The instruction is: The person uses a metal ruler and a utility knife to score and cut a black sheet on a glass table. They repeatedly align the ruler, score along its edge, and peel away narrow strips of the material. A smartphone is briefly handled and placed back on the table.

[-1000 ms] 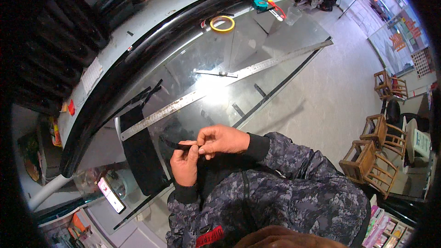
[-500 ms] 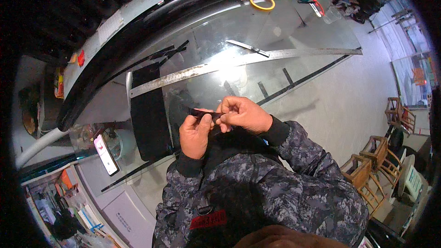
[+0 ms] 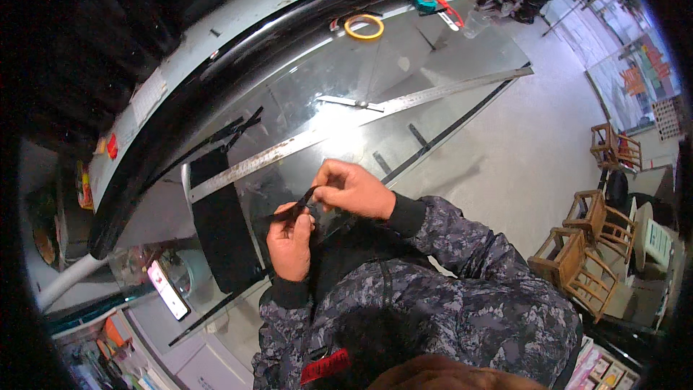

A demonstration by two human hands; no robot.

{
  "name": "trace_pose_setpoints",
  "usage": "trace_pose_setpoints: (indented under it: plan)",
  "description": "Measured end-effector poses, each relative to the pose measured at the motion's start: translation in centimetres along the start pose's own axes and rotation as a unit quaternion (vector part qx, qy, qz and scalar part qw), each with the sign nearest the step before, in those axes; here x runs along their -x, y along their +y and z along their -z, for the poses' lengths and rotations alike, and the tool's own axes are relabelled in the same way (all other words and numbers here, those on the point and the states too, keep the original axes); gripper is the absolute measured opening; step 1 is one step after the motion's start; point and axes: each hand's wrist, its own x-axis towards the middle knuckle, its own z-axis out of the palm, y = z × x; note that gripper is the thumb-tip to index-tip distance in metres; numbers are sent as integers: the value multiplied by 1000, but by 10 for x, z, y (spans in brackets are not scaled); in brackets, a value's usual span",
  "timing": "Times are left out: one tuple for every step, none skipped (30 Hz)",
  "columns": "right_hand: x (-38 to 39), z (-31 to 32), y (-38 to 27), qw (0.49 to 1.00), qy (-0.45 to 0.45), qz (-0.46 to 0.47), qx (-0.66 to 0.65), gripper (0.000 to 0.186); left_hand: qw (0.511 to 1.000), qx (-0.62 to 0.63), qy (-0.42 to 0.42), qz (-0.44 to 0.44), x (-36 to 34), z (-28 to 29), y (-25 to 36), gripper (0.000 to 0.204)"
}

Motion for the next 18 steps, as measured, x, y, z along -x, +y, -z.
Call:
trace_pose_setpoints:
  plan:
    - [0,0,2,998,-14,20,54,10,1000,-8,-4,1,-1,-1,-1,35]
    - [1,0,3,994,-24,17,103,10,1000,-11,-5,7,-2,-2,-2,40]
    - [3,0,5,984,-29,59,168,13,999,-39,-30,-20,-4,-1,-1,50]
    - [2,-2,7,975,-25,112,193,14,998,-52,-28,-23,-3,-3,0,49]
    - [3,-2,8,971,-33,142,189,14,995,-88,-33,-33,-4,-3,2,45]
    - [4,0,9,971,-41,153,178,14,991,-117,-38,-46,-6,-3,3,42]
    - [5,2,9,971,-49,153,177,14,995,-99,-25,-21,-7,-6,4,34]
    - [5,4,9,971,-57,153,176,14,994,-107,-20,5,-10,-6,6,30]
    - [5,5,8,971,-64,149,177,18,992,-120,-27,-14,-12,-8,8,30]
    - [6,6,8,975,-66,131,169,18,991,-135,-17,-4,-15,-10,8,29]
    - [6,7,8,978,-65,121,154,18,996,-87,-27,-21,-13,-12,9,26]
    - [6,7,8,983,-72,102,132,18,996,-93,5,-4,-15,-15,8,23]
    - [6,7,9,978,-62,141,143,19,997,-77,6,-7,-15,-16,8,22]
    - [6,8,9,978,-67,139,142,18,998,-60,15,1,-14,-16,9,21]
    - [7,9,9,978,-73,136,140,17,997,-74,20,5,-14,-16,8,20]
    - [7,9,10,979,-84,131,136,15,996,-86,28,8,-13,-16,8,19]
    - [6,9,10,977,-89,136,136,15,994,-98,37,11,-13,-15,7,19]
    - [5,10,10,976,-91,140,137,15,994,-102,34,5,-13,-14,7,19]
